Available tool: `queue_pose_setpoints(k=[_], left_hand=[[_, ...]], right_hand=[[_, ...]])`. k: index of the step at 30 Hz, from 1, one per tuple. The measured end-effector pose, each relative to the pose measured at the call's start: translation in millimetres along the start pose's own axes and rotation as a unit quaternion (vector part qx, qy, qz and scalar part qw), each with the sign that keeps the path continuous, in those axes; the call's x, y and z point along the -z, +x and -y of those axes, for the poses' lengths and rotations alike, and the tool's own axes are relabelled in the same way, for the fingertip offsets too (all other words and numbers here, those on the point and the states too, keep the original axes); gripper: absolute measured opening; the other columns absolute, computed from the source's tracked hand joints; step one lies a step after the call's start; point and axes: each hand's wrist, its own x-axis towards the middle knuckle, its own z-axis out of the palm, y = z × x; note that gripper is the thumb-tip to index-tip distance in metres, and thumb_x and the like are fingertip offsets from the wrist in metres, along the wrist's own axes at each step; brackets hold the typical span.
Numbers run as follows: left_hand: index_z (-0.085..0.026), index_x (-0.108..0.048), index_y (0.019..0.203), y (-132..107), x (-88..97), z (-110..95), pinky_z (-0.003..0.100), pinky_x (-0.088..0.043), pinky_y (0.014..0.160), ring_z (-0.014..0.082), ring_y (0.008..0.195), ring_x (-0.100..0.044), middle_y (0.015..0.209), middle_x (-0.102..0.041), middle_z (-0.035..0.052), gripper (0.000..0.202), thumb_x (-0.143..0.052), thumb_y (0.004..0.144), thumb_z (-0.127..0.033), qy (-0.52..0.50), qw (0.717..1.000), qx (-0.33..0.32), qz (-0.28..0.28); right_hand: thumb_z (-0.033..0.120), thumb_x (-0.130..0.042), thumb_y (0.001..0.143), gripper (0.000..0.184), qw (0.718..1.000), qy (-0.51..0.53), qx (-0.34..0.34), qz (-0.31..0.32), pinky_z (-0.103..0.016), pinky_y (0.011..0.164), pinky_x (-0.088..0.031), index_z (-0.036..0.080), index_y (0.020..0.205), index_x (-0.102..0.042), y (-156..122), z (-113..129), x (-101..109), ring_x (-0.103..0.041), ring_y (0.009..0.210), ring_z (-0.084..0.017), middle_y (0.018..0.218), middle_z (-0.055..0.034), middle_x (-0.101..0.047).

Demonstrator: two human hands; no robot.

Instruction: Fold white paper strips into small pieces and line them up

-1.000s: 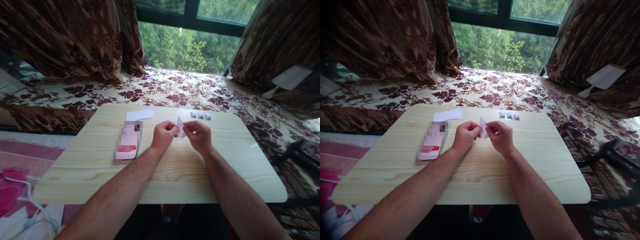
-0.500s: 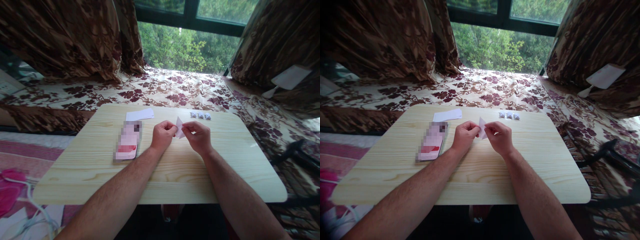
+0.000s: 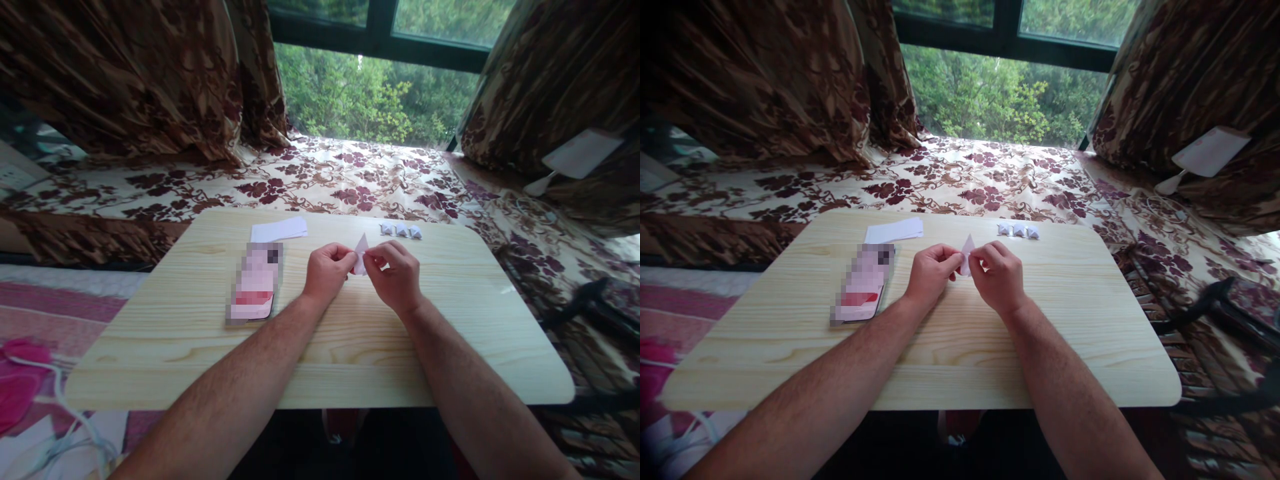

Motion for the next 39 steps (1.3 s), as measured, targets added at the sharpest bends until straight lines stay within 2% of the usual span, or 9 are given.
queue_pose_setpoints(k=[3, 7, 16, 27, 33, 35, 37, 39], left_hand=[[-0.016, -0.068, 0.071, 0.0, 0.0, 1.7, 0.022, -0.042, 0.046, 0.0113, 0.048, -0.055, 0.057, -0.066, 0.0012, 0.018, -0.069, 0.074, -0.033, 0.0, 1.0, 0.006, 0.017], [-0.014, -0.069, 0.071, -0.4, 0.5, -0.1, 0.022, -0.043, 0.044, 0.0114, 0.047, -0.056, 0.056, -0.067, 0.0022, 0.018, -0.069, 0.075, -0.032, -0.001, 1.0, 0.005, 0.013], [-0.013, -0.071, 0.077, 0.6, -1.0, 1.1, 0.025, -0.054, 0.05, 0.0187, 0.062, -0.07, 0.066, -0.072, 0.0061, 0.021, -0.072, 0.075, -0.034, -0.068, 0.997, 0.02, 0.023], [-0.013, -0.07, 0.074, 0.0, 0.4, -2.7, 0.025, -0.056, 0.049, 0.0163, 0.058, -0.068, 0.064, -0.071, 0.0038, 0.021, -0.074, 0.074, -0.034, -0.062, 0.998, 0.016, 0.008], [-0.015, -0.071, 0.074, -0.3, 0.7, -2.2, 0.024, -0.054, 0.05, 0.0137, 0.055, -0.064, 0.062, -0.069, 0.001, 0.018, -0.07, 0.076, -0.033, -0.021, 0.999, -0.021, -0.015], [-0.016, -0.07, 0.073, -0.8, 1.2, -1.6, 0.023, -0.052, 0.051, 0.0123, 0.054, -0.062, 0.061, -0.068, -0.0002, 0.018, -0.068, 0.078, -0.033, 0.013, 0.998, -0.046, -0.027], [-0.017, -0.07, 0.072, -1.8, 2.1, -1.2, 0.022, -0.049, 0.053, 0.0115, 0.054, -0.06, 0.061, -0.068, -0.001, 0.018, -0.066, 0.08, -0.033, 0.055, 0.995, -0.077, -0.038], [-0.018, -0.07, 0.072, -3.1, 3.1, -0.8, 0.022, -0.047, 0.056, 0.0114, 0.057, -0.06, 0.062, -0.068, -0.0013, 0.02, -0.065, 0.082, -0.035, 0.091, 0.99, -0.103, -0.041]], right_hand=[[0.019, -0.061, 0.087, 0.011, 1.0, -0.017, 0.006, 0.004, -0.027, 0.06, -0.047, 0.022, 0.078, -0.067, -0.5, -0.5, -0.3, -0.057, 0.065, -0.014, 0.074, -0.002, -0.062], [0.019, -0.061, 0.088, 0.011, 0.999, -0.029, 0.016, 0.022, -0.026, 0.062, -0.047, 0.021, 0.078, -0.066, -1.5, -2.9, -1.8, -0.056, 0.064, -0.013, 0.074, -0.0012, -0.062], [0.024, -0.064, 0.09, 0.012, 0.999, -0.021, 0.031, 0.031, -0.026, 0.062, -0.047, 0.02, 0.08, -0.069, -3.2, -5.4, -4.7, -0.058, 0.063, -0.012, 0.076, -0.002, -0.066], [0.02, -0.065, 0.088, 0.012, 0.997, 0.002, 0.055, 0.062, -0.026, 0.06, -0.047, 0.022, 0.082, -0.074, -2.6, -4.8, -3.3, -0.058, 0.062, -0.012, 0.074, -0.0015, -0.068], [0.021, -0.065, 0.087, 0.009, 0.995, 0.021, 0.049, 0.083, -0.025, 0.058, -0.047, 0.023, 0.087, -0.075, -3.9, -3.4, -2.7, -0.06, 0.06, -0.011, 0.079, -0.0013, -0.07], [0.022, -0.066, 0.086, 0.008, 0.996, 0.024, 0.044, 0.072, -0.025, 0.057, -0.047, 0.022, 0.08, -0.071, -3.9, -2.1, -1.9, -0.058, 0.058, -0.011, 0.072, -0.0002, -0.068], [0.023, -0.068, 0.084, 0.01, 0.999, 0.02, 0.032, 0.03, -0.026, 0.057, -0.048, 0.021, 0.074, -0.066, -2.8, -0.4, -0.7, -0.057, 0.057, -0.011, 0.066, 0.001, -0.063], [0.025, -0.071, 0.081, 0.007, 0.999, 0.019, 0.021, -0.019, -0.027, 0.057, -0.05, 0.021, 0.08, -0.065, -1.0, 1.2, 0.6, -0.057, 0.058, -0.012, 0.07, 0.0006, -0.062]])
